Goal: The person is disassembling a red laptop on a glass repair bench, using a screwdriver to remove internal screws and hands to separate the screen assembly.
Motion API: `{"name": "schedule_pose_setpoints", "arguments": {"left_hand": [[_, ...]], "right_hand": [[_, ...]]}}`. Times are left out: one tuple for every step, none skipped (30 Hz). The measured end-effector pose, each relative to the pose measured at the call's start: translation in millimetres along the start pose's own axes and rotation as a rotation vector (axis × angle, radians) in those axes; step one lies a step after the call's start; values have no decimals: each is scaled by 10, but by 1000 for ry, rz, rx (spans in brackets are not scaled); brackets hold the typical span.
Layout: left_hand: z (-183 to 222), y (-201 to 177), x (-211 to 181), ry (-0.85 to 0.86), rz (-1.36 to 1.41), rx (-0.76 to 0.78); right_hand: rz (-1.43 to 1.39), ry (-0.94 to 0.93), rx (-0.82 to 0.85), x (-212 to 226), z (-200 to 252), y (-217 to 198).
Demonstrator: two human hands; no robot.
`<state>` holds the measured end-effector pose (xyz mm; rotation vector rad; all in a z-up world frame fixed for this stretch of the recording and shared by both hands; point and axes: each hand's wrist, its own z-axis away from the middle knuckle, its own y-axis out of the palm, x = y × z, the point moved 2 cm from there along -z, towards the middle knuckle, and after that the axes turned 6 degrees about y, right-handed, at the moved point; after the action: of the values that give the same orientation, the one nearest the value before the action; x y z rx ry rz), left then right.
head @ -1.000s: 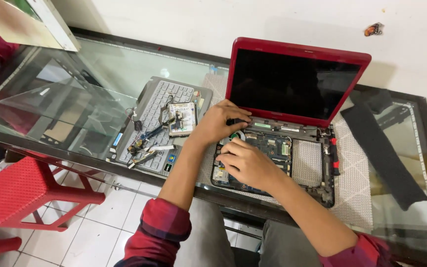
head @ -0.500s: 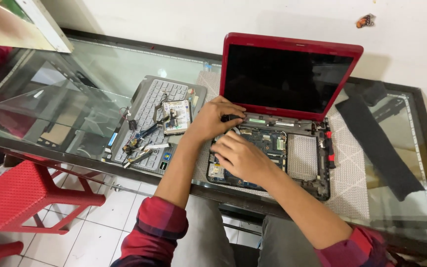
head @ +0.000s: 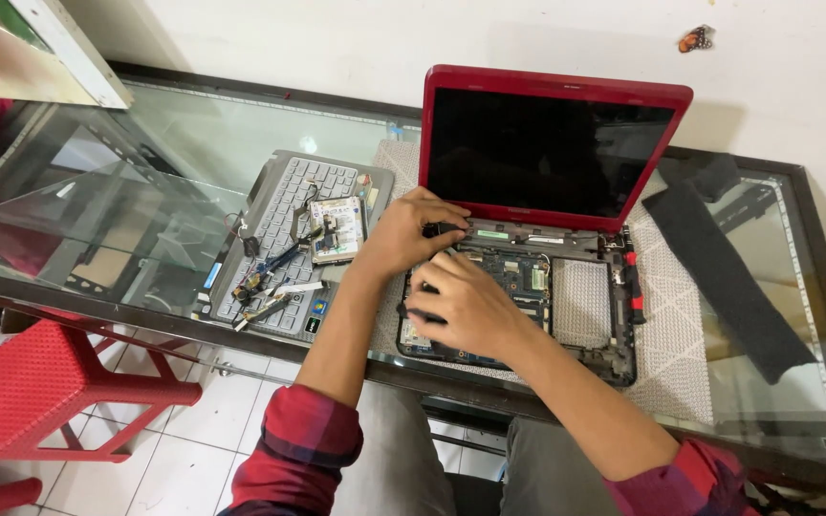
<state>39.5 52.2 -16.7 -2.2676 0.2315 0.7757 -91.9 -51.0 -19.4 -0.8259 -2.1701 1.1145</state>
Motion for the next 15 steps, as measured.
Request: {"name": "schedule_pose_setpoints", "arguments": {"left_hand": [[2,7,21,1,0,5],[-2,24,41,4,2,10],[3,19,28,5,4,10],[-2,13,18,2,2,14],[-7,7,6,-1,0,18],[-7,10,14,0,-3,18],[-7,12,21,7,6,14],[4,9,29,12,13,11],[6,0,32,11,9,11],[8,4,33,13,10,15],[9,11,36,15,11,20],[7,14,32,14,14,21],[5,17,29,5,1,23],[-5,15,28,-2,-13,24],[-17,22,13,-2,-12,24]], "right_hand": [[22,43,-3,-31,-7,8],[47,87,-5,-66,-7,11],[47,88,-4,-41,-15,-32],[15,104,7,-24,-25,-78],[-17,119,19,-6,-36,-124],[-16,117,17,22,-46,-154],[-61,101,38,54,-56,-180],[-109,85,60,92,-67,-199],[-110,82,59,95,-83,-198],[-100,85,75,98,-87,-196],[-90,89,92,99,-90,-193],[-91,91,93,85,-85,-187],[-77,92,76,71,-80,-185],[-61,91,59,51,-81,-187],[-60,92,60,59,-71,-187]]}}
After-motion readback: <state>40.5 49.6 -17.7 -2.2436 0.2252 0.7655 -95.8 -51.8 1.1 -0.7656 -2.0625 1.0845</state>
